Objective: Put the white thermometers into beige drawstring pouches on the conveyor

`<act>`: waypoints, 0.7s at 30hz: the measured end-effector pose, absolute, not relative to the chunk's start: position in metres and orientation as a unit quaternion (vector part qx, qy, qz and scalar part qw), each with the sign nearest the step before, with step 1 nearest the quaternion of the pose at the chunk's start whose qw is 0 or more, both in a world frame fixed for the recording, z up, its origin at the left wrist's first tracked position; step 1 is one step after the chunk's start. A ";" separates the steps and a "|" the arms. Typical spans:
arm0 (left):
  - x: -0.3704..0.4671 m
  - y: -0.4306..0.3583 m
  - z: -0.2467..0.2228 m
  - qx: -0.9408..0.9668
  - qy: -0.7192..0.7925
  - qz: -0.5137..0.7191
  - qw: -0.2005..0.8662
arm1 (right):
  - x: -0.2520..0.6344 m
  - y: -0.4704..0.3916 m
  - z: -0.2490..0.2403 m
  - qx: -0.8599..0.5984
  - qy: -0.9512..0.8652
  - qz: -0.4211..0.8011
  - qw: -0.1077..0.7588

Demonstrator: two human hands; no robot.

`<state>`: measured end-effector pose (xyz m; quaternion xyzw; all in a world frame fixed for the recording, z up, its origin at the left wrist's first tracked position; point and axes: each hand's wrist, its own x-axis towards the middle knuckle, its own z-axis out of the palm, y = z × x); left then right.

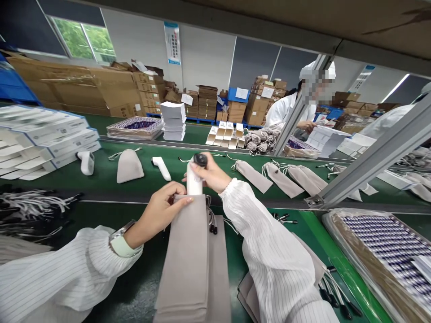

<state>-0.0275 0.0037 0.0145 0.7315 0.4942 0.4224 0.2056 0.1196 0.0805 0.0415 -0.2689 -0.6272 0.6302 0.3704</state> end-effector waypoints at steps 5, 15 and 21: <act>-0.032 0.009 0.019 0.704 0.512 0.471 0.144 | 0.117 0.074 0.035 -0.308 -0.706 0.625 0.126; -0.041 -0.002 0.054 0.681 0.569 0.280 0.366 | 0.139 0.103 0.029 -0.496 -0.685 0.275 0.457; -0.031 -0.027 0.072 0.588 0.464 0.336 0.571 | 0.163 0.125 0.017 -0.522 -0.655 0.335 0.431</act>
